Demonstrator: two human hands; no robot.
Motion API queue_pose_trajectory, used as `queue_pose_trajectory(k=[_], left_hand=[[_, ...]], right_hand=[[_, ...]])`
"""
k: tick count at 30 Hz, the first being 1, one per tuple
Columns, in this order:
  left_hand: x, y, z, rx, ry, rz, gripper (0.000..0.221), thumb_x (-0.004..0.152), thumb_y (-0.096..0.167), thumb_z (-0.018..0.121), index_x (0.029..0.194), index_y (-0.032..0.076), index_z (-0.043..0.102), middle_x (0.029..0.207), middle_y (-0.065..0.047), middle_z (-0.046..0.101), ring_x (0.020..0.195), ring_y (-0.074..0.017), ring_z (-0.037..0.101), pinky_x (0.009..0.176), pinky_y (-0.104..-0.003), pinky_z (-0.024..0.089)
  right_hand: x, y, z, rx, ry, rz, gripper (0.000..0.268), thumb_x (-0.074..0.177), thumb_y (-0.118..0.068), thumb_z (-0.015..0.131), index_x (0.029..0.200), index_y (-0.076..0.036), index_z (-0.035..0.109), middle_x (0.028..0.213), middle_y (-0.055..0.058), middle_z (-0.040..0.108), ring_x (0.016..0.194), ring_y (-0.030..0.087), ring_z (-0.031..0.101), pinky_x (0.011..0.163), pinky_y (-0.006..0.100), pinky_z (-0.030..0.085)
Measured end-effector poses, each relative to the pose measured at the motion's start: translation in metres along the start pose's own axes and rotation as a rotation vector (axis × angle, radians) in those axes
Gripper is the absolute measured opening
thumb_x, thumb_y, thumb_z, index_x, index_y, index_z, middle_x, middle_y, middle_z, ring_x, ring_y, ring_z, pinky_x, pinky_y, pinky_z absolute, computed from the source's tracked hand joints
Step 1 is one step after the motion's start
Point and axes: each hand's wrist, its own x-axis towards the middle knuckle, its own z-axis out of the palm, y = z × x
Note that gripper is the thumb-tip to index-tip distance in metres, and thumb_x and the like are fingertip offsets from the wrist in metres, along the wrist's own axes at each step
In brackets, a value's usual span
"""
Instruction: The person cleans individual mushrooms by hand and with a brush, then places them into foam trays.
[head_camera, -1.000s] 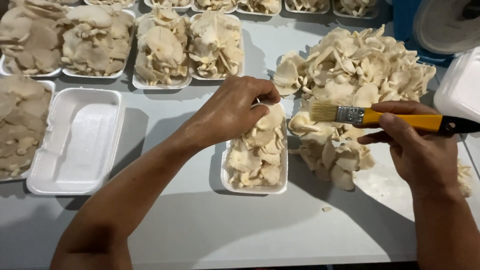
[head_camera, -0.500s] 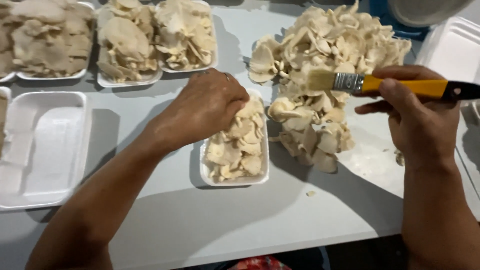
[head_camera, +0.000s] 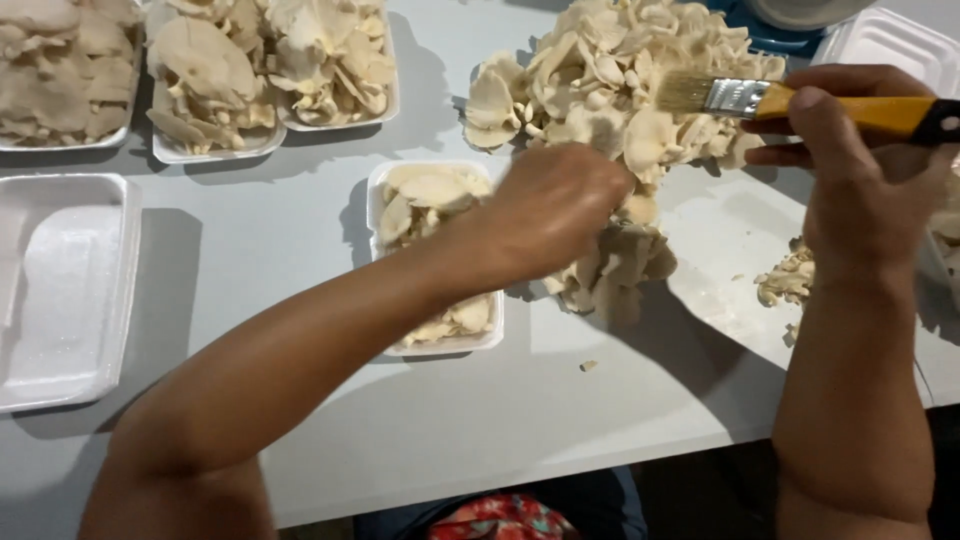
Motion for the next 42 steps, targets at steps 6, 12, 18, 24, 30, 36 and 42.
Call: queue_pose_trajectory(k=[6, 12, 18, 24, 30, 36, 42], left_hand=[[0.051, 0.012, 0.032, -0.137, 0.088, 0.035, 0.036, 0.101, 0.031, 0.028, 0.067, 0.025, 0.036, 0.058, 0.009, 0.031, 0.049, -0.0071, 0.028, 0.044, -0.022, 0.031], [0.001, 0.013, -0.012, 0.061, -0.019, -0.018, 0.041, 0.108, 0.016, 0.033, 0.068, 0.021, 0.036, 0.06, 0.007, 0.033, 0.051, -0.0071, 0.025, 0.045, -0.023, 0.026], [-0.059, -0.021, 0.0, 0.062, 0.127, 0.068, 0.041, 0.106, 0.022, 0.026, 0.065, 0.017, 0.025, 0.061, 0.0, 0.024, 0.07, -0.0168, 0.033, 0.074, -0.042, 0.033], [-0.072, -0.024, 0.012, 0.388, 0.093, 0.201, 0.011, 0.09, 0.0, 0.068, 0.097, 0.008, 0.067, 0.078, -0.01, 0.064, 0.092, -0.0307, 0.057, 0.078, -0.045, 0.043], [-0.065, -0.029, 0.03, 0.438, 0.311, 0.328, 0.009, 0.086, 0.004, 0.076, 0.08, 0.007, 0.07, 0.076, -0.011, 0.066, 0.091, -0.0338, 0.061, 0.082, -0.047, 0.044], [-0.07, -0.003, -0.014, -0.194, 0.099, 0.051, 0.014, 0.095, 0.004, 0.057, 0.084, 0.012, 0.056, 0.064, 0.001, 0.055, 0.057, -0.0125, 0.052, 0.046, -0.024, 0.042], [-0.076, -0.009, -0.042, -0.514, 0.121, -0.043, 0.027, 0.1, 0.03, 0.06, 0.083, 0.018, 0.042, 0.082, 0.001, 0.049, 0.068, -0.0112, 0.042, 0.061, -0.028, 0.038]], right_hand=[[0.001, 0.001, 0.009, 0.022, -0.007, 0.023, 0.014, 0.119, -0.01, 0.062, 0.125, 0.001, 0.068, 0.113, 0.019, 0.071, 0.087, 0.024, 0.077, 0.078, 0.027, 0.069], [-0.003, -0.012, 0.01, 0.042, -0.131, -0.009, 0.014, 0.122, -0.003, 0.059, 0.129, 0.008, 0.062, 0.114, 0.025, 0.067, 0.104, 0.032, 0.078, 0.085, 0.034, 0.069], [-0.014, -0.036, 0.018, -0.019, -0.253, -0.07, 0.019, 0.122, 0.0, 0.057, 0.13, 0.017, 0.06, 0.117, 0.032, 0.065, 0.104, 0.039, 0.075, 0.086, 0.039, 0.065], [-0.018, -0.04, 0.028, -0.021, -0.278, -0.043, 0.019, 0.118, 0.002, 0.061, 0.128, 0.019, 0.063, 0.115, 0.031, 0.066, 0.104, 0.039, 0.074, 0.084, 0.039, 0.066], [-0.018, -0.034, 0.032, 0.02, -0.273, 0.047, 0.023, 0.116, -0.004, 0.061, 0.13, 0.014, 0.062, 0.116, 0.028, 0.066, 0.1, 0.037, 0.075, 0.083, 0.037, 0.066], [-0.014, -0.023, 0.03, -0.034, -0.253, 0.081, 0.022, 0.12, -0.008, 0.057, 0.13, 0.011, 0.063, 0.117, 0.028, 0.066, 0.102, 0.04, 0.076, 0.082, 0.04, 0.065], [-0.011, -0.019, 0.03, 0.044, -0.204, 0.159, 0.021, 0.118, -0.011, 0.061, 0.129, 0.007, 0.063, 0.112, 0.024, 0.066, 0.092, 0.034, 0.076, 0.078, 0.035, 0.067]])
